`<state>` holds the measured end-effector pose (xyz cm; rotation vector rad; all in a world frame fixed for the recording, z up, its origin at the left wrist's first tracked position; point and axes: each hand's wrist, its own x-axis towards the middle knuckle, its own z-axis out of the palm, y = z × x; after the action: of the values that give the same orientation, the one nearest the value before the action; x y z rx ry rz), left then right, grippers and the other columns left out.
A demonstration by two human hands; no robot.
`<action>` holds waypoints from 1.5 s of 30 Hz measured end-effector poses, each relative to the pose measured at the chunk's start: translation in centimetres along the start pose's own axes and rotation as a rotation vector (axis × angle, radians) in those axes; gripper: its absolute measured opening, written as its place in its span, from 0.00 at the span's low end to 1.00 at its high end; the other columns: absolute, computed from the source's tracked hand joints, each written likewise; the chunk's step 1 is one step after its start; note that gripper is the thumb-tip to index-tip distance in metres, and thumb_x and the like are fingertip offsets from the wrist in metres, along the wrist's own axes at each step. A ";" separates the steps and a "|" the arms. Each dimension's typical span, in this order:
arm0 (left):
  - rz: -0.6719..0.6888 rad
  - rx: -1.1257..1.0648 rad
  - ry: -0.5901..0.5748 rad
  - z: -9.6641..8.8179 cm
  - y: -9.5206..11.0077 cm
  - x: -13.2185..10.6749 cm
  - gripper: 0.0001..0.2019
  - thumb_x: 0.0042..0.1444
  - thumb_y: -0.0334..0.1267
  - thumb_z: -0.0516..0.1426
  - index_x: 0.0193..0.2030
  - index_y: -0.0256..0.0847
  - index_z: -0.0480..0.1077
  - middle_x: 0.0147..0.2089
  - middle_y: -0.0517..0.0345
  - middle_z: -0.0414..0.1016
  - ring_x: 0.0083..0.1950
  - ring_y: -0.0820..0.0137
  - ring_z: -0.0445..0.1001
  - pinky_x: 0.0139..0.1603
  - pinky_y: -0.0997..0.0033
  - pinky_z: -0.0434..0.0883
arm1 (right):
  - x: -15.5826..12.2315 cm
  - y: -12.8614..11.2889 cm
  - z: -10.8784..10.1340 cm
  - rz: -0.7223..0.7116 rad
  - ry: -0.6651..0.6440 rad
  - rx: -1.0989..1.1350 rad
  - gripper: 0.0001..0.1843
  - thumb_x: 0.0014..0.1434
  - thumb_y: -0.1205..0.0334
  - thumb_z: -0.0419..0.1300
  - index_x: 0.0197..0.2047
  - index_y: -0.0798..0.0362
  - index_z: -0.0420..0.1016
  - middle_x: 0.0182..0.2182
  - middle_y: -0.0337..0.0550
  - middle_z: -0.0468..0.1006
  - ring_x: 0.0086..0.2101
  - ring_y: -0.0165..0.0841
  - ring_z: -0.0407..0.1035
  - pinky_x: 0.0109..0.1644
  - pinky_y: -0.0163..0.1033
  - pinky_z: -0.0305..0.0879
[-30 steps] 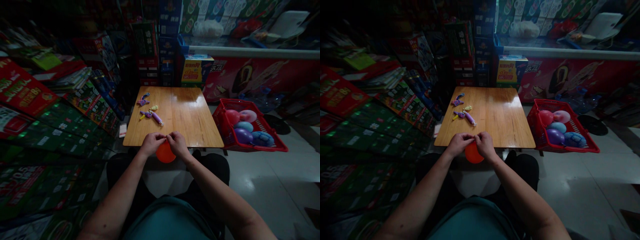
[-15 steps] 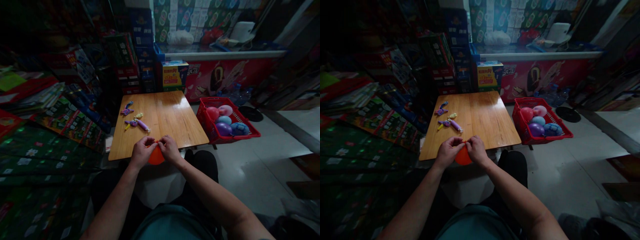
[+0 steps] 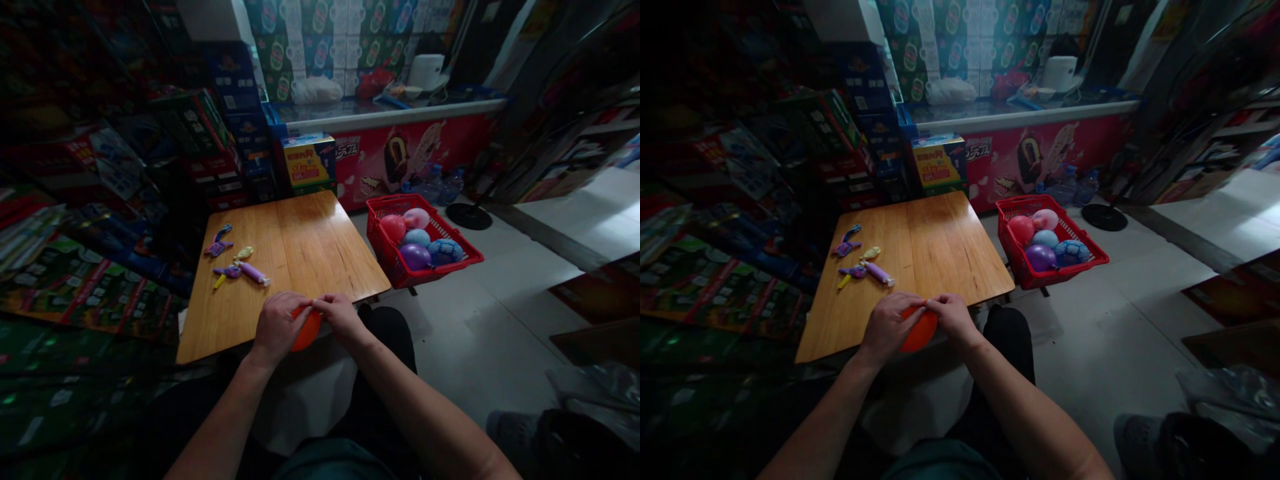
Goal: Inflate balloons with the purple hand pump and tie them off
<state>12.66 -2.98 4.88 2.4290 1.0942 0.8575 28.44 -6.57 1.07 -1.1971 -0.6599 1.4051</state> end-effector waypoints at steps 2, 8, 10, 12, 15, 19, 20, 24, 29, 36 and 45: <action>0.020 0.004 -0.027 0.9 1.0 1.1 0.04 0.61 0.36 0.61 0.40 0.44 0.78 0.41 0.54 0.82 0.46 0.61 0.78 0.53 0.56 0.72 | -0.2 -0.5 -1.2 -0.022 0.040 0.006 0.14 0.48 0.55 0.70 0.26 0.57 0.75 0.23 0.38 0.72 0.25 0.28 0.63 0.30 0.33 0.57; 0.100 -0.033 -0.096 4.0 3.7 5.1 0.05 0.63 0.36 0.59 0.41 0.44 0.77 0.41 0.54 0.81 0.45 0.62 0.78 0.51 0.59 0.73 | -0.7 -2.7 -5.7 -0.126 0.101 -0.002 0.14 0.54 0.53 0.66 0.30 0.57 0.79 0.26 0.40 0.76 0.27 0.30 0.67 0.33 0.34 0.61; 0.138 -0.016 -0.081 5.2 4.5 6.7 0.04 0.63 0.36 0.59 0.40 0.44 0.76 0.41 0.54 0.81 0.45 0.62 0.78 0.51 0.59 0.72 | -0.7 -3.8 -7.4 -0.181 0.135 -0.025 0.13 0.55 0.54 0.65 0.35 0.56 0.82 0.31 0.43 0.80 0.32 0.33 0.72 0.37 0.36 0.65; 0.161 0.010 -0.052 6.7 5.4 8.6 0.03 0.62 0.37 0.59 0.38 0.44 0.75 0.39 0.54 0.81 0.43 0.61 0.78 0.50 0.57 0.71 | -0.7 -4.9 -9.3 -0.240 0.189 -0.068 0.13 0.56 0.55 0.64 0.40 0.54 0.83 0.36 0.44 0.82 0.37 0.36 0.75 0.42 0.38 0.68; 0.185 0.011 -0.001 9.1 6.9 12.0 0.03 0.62 0.37 0.59 0.38 0.45 0.75 0.37 0.55 0.80 0.43 0.61 0.77 0.51 0.56 0.70 | -0.3 -6.5 -12.3 -0.353 0.306 -0.203 0.12 0.58 0.58 0.62 0.43 0.53 0.82 0.40 0.46 0.81 0.40 0.38 0.75 0.44 0.40 0.70; 0.205 -0.055 0.078 12.8 8.5 17.6 0.04 0.63 0.37 0.58 0.38 0.43 0.75 0.36 0.56 0.79 0.42 0.63 0.76 0.49 0.60 0.71 | 0.6 -8.0 -16.1 -0.553 0.483 -0.385 0.14 0.60 0.63 0.60 0.49 0.51 0.79 0.50 0.50 0.77 0.47 0.40 0.74 0.45 0.41 0.72; 0.203 -0.070 0.106 13.7 8.7 19.1 0.04 0.63 0.37 0.58 0.38 0.43 0.75 0.36 0.56 0.79 0.41 0.63 0.75 0.49 0.61 0.71 | 1.0 -8.3 -17.0 -0.593 0.523 -0.415 0.15 0.61 0.63 0.60 0.50 0.50 0.78 0.53 0.51 0.76 0.50 0.40 0.72 0.47 0.42 0.72; 0.157 -0.128 0.220 17.4 9.0 25.5 0.05 0.62 0.38 0.58 0.40 0.42 0.75 0.38 0.55 0.78 0.42 0.64 0.75 0.49 0.63 0.71 | 3.8 -8.9 -20.1 -0.674 0.618 -0.498 0.19 0.61 0.64 0.60 0.56 0.51 0.75 0.59 0.52 0.71 0.59 0.43 0.66 0.59 0.47 0.69; 0.066 -0.336 0.198 22.4 8.8 32.5 0.09 0.63 0.42 0.57 0.44 0.42 0.74 0.47 0.54 0.80 0.47 0.66 0.77 0.43 0.70 0.73 | 9.8 -11.2 -24.1 -0.686 0.655 -0.581 0.29 0.62 0.63 0.60 0.66 0.54 0.66 0.63 0.55 0.68 0.62 0.45 0.64 0.64 0.49 0.65; -0.023 -0.371 0.154 28.9 9.0 36.2 0.06 0.61 0.39 0.58 0.41 0.40 0.73 0.42 0.54 0.81 0.42 0.68 0.78 0.45 0.70 0.72 | 15.4 -15.0 -32.1 -0.681 0.724 -0.877 0.27 0.60 0.65 0.60 0.62 0.61 0.69 0.56 0.59 0.74 0.57 0.45 0.67 0.66 0.50 0.59; 0.030 -0.329 0.041 34.3 8.3 34.5 0.01 0.59 0.34 0.59 0.37 0.41 0.72 0.42 0.53 0.79 0.46 0.65 0.77 0.53 0.64 0.70 | 17.4 -11.6 -36.3 -0.514 0.684 -1.043 0.28 0.58 0.64 0.59 0.61 0.64 0.70 0.54 0.62 0.75 0.55 0.48 0.68 0.63 0.49 0.63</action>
<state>57.47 15.92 -3.51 2.1685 0.8544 1.0123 68.46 4.08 -5.55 -1.9723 -1.1284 0.0922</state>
